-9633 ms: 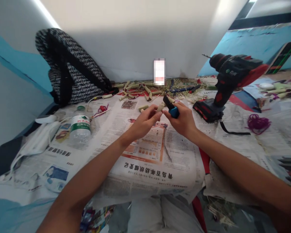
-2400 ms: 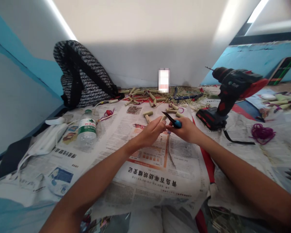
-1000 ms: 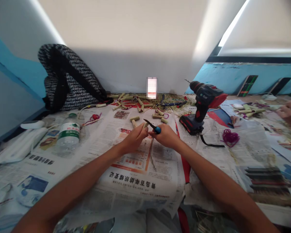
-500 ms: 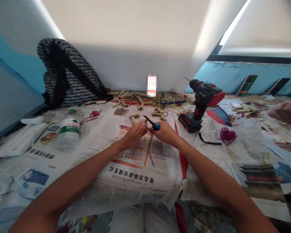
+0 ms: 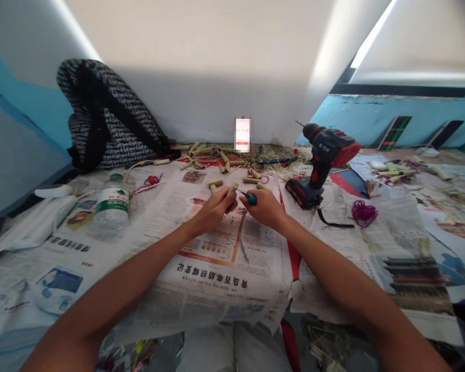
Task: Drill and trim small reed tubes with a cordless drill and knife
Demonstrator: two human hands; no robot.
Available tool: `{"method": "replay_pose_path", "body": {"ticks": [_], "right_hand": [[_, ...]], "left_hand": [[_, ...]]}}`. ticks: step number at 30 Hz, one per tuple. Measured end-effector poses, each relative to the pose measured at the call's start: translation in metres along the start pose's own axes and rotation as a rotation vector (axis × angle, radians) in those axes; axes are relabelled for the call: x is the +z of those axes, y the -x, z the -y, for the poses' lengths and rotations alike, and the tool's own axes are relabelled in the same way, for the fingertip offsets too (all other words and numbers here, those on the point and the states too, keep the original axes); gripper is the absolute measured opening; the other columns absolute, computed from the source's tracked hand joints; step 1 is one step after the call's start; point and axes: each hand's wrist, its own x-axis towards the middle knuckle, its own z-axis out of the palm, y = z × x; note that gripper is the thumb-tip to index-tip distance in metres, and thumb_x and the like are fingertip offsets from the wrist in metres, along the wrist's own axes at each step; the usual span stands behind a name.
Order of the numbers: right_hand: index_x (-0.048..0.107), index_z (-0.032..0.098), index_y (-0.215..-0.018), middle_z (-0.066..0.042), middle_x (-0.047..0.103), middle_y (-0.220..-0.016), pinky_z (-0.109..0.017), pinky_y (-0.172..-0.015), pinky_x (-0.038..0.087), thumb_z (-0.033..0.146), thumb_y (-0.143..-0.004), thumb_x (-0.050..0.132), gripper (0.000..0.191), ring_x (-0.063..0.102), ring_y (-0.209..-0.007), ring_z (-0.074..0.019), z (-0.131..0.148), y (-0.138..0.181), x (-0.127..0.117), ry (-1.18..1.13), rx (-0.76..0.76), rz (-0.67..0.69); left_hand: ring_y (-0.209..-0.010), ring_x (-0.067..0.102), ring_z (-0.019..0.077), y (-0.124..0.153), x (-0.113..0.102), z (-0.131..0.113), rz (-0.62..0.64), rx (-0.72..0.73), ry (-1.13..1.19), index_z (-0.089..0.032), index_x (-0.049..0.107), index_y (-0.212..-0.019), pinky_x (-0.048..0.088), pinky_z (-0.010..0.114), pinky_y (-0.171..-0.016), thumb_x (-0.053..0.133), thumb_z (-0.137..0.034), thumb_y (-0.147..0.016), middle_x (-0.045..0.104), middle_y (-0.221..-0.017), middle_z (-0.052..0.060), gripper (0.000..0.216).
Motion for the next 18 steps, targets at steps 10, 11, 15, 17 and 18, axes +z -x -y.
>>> {"method": "replay_pose_path", "body": {"ticks": [10, 11, 15, 17, 18], "right_hand": [[0.077, 0.017, -0.09, -0.011, 0.078, -0.087, -0.032, -0.068, 0.028, 0.027, -0.1, 0.063, 0.019, 0.06, -0.073, -0.0191, 0.0, 0.006, 0.005, 0.115, -0.053, 0.018], [0.077, 0.018, -0.092, -0.011, 0.079, -0.089, -0.032, -0.068, 0.028, 0.026, -0.1, 0.063, 0.018, 0.062, -0.075, -0.02, 0.001, 0.006, 0.004, 0.14, -0.049, 0.016], [0.078, 0.019, -0.098, -0.012, 0.08, -0.095, -0.034, -0.067, 0.025, 0.03, -0.101, 0.061, 0.02, 0.066, -0.08, -0.023, 0.0, 0.006, 0.002, 0.269, -0.015, -0.025], [0.078, 0.019, -0.1, -0.013, 0.08, -0.097, -0.034, -0.066, 0.022, 0.037, -0.106, 0.055, 0.029, 0.067, -0.08, -0.0237, -0.002, 0.005, 0.001, 0.321, 0.006, -0.07], [0.079, 0.02, -0.101, -0.014, 0.08, -0.096, -0.035, -0.066, 0.021, 0.039, -0.108, 0.052, 0.034, 0.067, -0.079, -0.0237, -0.003, 0.005, 0.0, 0.339, 0.02, -0.09]], "left_hand": [[-0.068, 0.046, 0.0138, 0.004, 0.0, 0.018, 0.032, 0.004, -0.208, -0.021, 0.049, -0.081, 0.034, 0.03, -0.066, 0.047, -0.062, -0.107, 0.053, -0.074, -0.001, 0.049], [-0.067, 0.044, 0.0135, 0.005, 0.0, 0.016, 0.029, 0.004, -0.187, -0.021, 0.048, -0.08, 0.034, 0.03, -0.066, 0.049, -0.062, -0.107, 0.052, -0.073, -0.001, 0.049], [-0.065, 0.041, 0.0132, 0.005, 0.004, 0.007, 0.047, -0.019, -0.01, -0.021, 0.045, -0.074, 0.035, 0.031, -0.064, 0.046, -0.073, -0.103, 0.047, -0.068, -0.001, 0.059], [-0.064, 0.039, 0.0129, 0.006, 0.005, 0.003, 0.075, -0.028, 0.067, -0.022, 0.044, -0.073, 0.035, 0.032, -0.064, 0.045, -0.077, -0.102, 0.045, -0.067, -0.001, 0.062], [-0.063, 0.039, 0.0127, 0.006, 0.006, 0.001, 0.085, -0.032, 0.108, -0.022, 0.044, -0.073, 0.034, 0.032, -0.063, 0.047, -0.077, -0.102, 0.044, -0.066, -0.002, 0.062]]}}
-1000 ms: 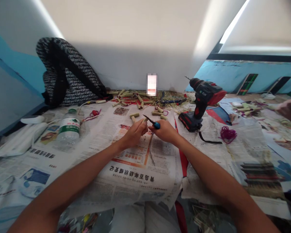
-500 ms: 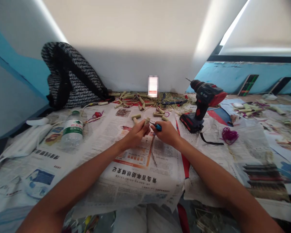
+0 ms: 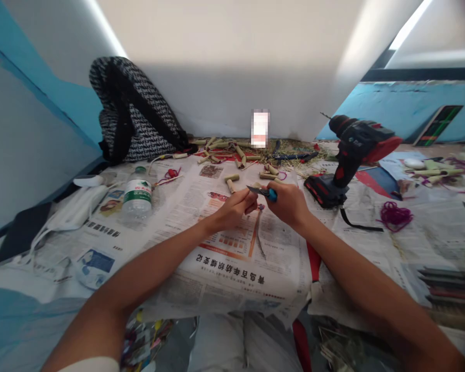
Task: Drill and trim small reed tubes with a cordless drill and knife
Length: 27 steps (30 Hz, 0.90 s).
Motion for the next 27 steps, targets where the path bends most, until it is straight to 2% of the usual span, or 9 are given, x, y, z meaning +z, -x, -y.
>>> {"method": "replay_pose_path", "body": {"ticks": [5, 9, 14, 19, 23, 27], "right_hand": [[0.079, 0.018, -0.106, -0.016, 0.08, -0.095, -0.035, -0.067, 0.022, 0.037, -0.111, 0.045, 0.039, 0.068, -0.079, -0.0244, 0.0, -0.002, -0.004, 0.05, 0.071, -0.022], [0.077, 0.015, -0.117, -0.02, 0.08, -0.095, -0.036, -0.067, 0.023, 0.032, -0.111, 0.044, 0.038, 0.069, -0.079, -0.0263, 0.005, -0.004, -0.009, 0.097, 0.134, -0.034], [0.072, 0.016, -0.131, -0.02, 0.081, -0.101, -0.035, -0.066, 0.027, 0.027, -0.111, 0.041, 0.038, 0.073, -0.081, -0.0272, 0.009, -0.008, -0.007, 0.154, 0.131, -0.047], [0.066, 0.018, -0.139, -0.016, 0.081, -0.101, -0.033, -0.066, 0.029, 0.021, -0.111, 0.036, 0.041, 0.076, -0.086, -0.0277, 0.011, -0.016, 0.004, 0.247, 0.114, -0.068], [0.067, 0.018, -0.136, -0.016, 0.081, -0.101, -0.032, -0.065, 0.029, 0.022, -0.112, 0.035, 0.04, 0.077, -0.085, -0.0274, 0.013, -0.02, 0.006, 0.3, 0.107, -0.096], [0.069, 0.014, -0.12, -0.017, 0.081, -0.098, -0.031, -0.065, 0.03, 0.023, -0.113, 0.031, 0.04, 0.076, -0.084, -0.0256, 0.013, -0.023, 0.001, 0.331, 0.12, -0.146]], "left_hand": [[-0.061, 0.037, 0.0115, 0.0, 0.006, -0.005, 0.018, -0.028, 0.217, -0.022, 0.045, -0.077, 0.033, 0.031, -0.062, 0.057, -0.071, -0.099, 0.041, -0.067, -0.004, 0.056], [-0.058, 0.036, 0.0103, -0.004, 0.01, -0.006, 0.0, -0.089, 0.364, -0.022, 0.043, -0.078, 0.034, 0.028, -0.06, 0.06, -0.056, -0.1, 0.038, -0.064, -0.005, 0.045], [-0.053, 0.032, 0.0087, -0.01, 0.011, -0.008, -0.009, -0.156, 0.518, -0.022, 0.04, -0.075, 0.034, 0.022, -0.054, 0.057, -0.036, -0.1, 0.035, -0.061, -0.006, 0.033], [-0.051, 0.033, 0.0083, -0.011, 0.012, -0.014, -0.133, -0.201, 0.598, -0.021, 0.041, -0.072, 0.036, 0.02, -0.052, 0.045, -0.023, -0.103, 0.037, -0.06, -0.005, 0.032], [-0.049, 0.031, 0.008, -0.012, 0.016, -0.02, -0.223, -0.241, 0.633, -0.021, 0.041, -0.071, 0.033, 0.017, -0.05, 0.043, -0.02, -0.105, 0.035, -0.058, -0.006, 0.034], [-0.049, 0.028, 0.0074, -0.016, 0.018, -0.023, -0.249, -0.242, 0.65, -0.021, 0.04, -0.069, 0.031, 0.016, -0.048, 0.045, -0.02, -0.104, 0.034, -0.057, -0.007, 0.035]]}}
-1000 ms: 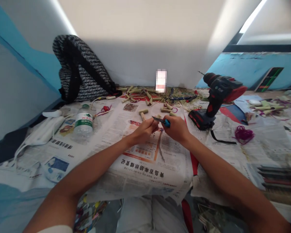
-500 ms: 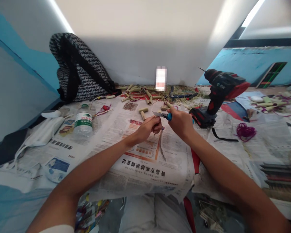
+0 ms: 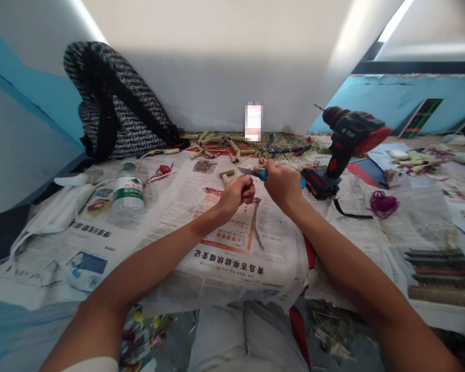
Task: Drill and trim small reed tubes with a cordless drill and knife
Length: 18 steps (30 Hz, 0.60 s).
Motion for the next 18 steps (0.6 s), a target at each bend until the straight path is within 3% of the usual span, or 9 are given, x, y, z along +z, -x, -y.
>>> {"method": "replay_pose_path", "body": {"ticks": [8, 18], "right_hand": [[0.07, 0.014, -0.115, -0.018, 0.08, -0.094, -0.03, -0.065, 0.029, 0.026, -0.114, 0.033, 0.039, 0.075, -0.08, -0.0249, 0.0013, -0.0017, 0.0003, 0.023, 0.038, -0.036], [0.069, 0.014, -0.111, -0.017, 0.08, -0.096, -0.031, -0.063, 0.024, 0.022, -0.112, 0.035, 0.035, 0.074, -0.079, -0.0237, -0.0015, -0.0047, -0.0002, 0.049, 0.038, -0.046]], "left_hand": [[-0.047, 0.028, 0.007, -0.0057, -0.0034, 0.0037, 0.004, 0.073, -0.119, -0.021, 0.039, -0.064, 0.027, 0.016, -0.046, 0.038, -0.016, -0.102, 0.034, -0.053, -0.006, 0.037], [-0.046, 0.025, 0.0065, -0.0056, 0.0021, -0.0014, -0.039, -0.003, -0.037, -0.021, 0.039, -0.065, 0.026, 0.014, -0.044, 0.039, -0.014, -0.098, 0.033, -0.053, -0.007, 0.034]]}}
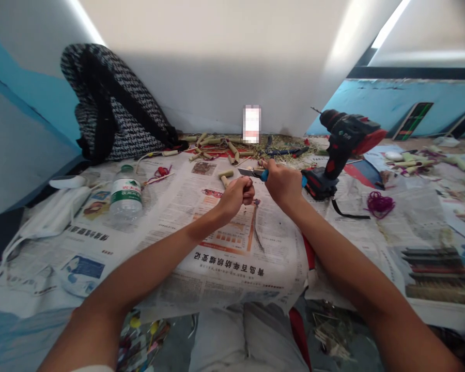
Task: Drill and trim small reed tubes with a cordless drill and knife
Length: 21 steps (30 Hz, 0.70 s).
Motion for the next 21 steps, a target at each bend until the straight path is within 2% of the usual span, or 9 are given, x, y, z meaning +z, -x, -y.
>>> {"method": "replay_pose_path", "body": {"ticks": [5, 10, 15, 18, 21], "right_hand": [[0.07, 0.013, -0.109, -0.015, 0.08, -0.094, -0.033, -0.062, 0.019, 0.024, -0.113, 0.034, 0.037, 0.072, -0.075, -0.0218, -0.001, 0.0, -0.004, -0.001, -0.019, -0.034], [0.07, 0.013, -0.106, -0.014, 0.08, -0.093, -0.034, -0.063, 0.019, 0.02, -0.11, 0.035, 0.036, 0.068, -0.073, -0.0197, -0.003, -0.001, -0.005, -0.018, -0.026, -0.087], [0.073, 0.014, -0.105, -0.013, 0.079, -0.093, -0.034, -0.064, 0.023, 0.028, -0.113, 0.034, 0.042, 0.067, -0.076, -0.0196, -0.006, -0.003, -0.005, -0.099, -0.048, -0.135], [0.075, 0.016, -0.107, -0.013, 0.08, -0.093, -0.033, -0.065, 0.024, 0.035, -0.115, 0.034, 0.046, 0.067, -0.076, -0.0208, -0.004, 0.004, -0.004, -0.152, -0.033, -0.049], [0.076, 0.02, -0.114, -0.012, 0.081, -0.099, -0.032, -0.066, 0.029, 0.034, -0.109, 0.047, 0.033, 0.069, -0.08, -0.0229, -0.004, 0.015, -0.005, -0.238, -0.043, 0.064]], "left_hand": [[-0.046, 0.026, 0.0061, 0.004, 0.001, -0.001, -0.007, 0.014, -0.008, -0.021, 0.039, -0.065, 0.026, 0.014, -0.044, 0.042, -0.015, -0.097, 0.033, -0.054, -0.006, 0.033], [-0.046, 0.022, 0.0056, 0.008, 0.001, -0.004, 0.051, 0.022, -0.019, -0.021, 0.038, -0.067, 0.022, 0.016, -0.045, 0.042, -0.017, -0.096, 0.029, -0.055, -0.008, 0.03], [-0.05, 0.028, 0.0072, 0.007, -0.008, 0.0, 0.126, 0.156, -0.193, -0.023, 0.037, -0.066, 0.025, 0.019, -0.049, 0.044, -0.024, -0.097, 0.033, -0.057, -0.006, 0.031], [-0.054, 0.031, 0.0081, 0.006, -0.019, 0.006, 0.161, 0.191, -0.311, -0.023, 0.037, -0.068, 0.027, 0.022, -0.053, 0.05, -0.033, -0.098, 0.036, -0.06, -0.006, 0.034], [-0.059, 0.035, 0.0096, 0.006, -0.026, 0.009, 0.152, 0.198, -0.428, -0.022, 0.043, -0.076, 0.031, 0.024, -0.058, 0.058, -0.045, -0.099, 0.039, -0.066, -0.006, 0.036]]}}
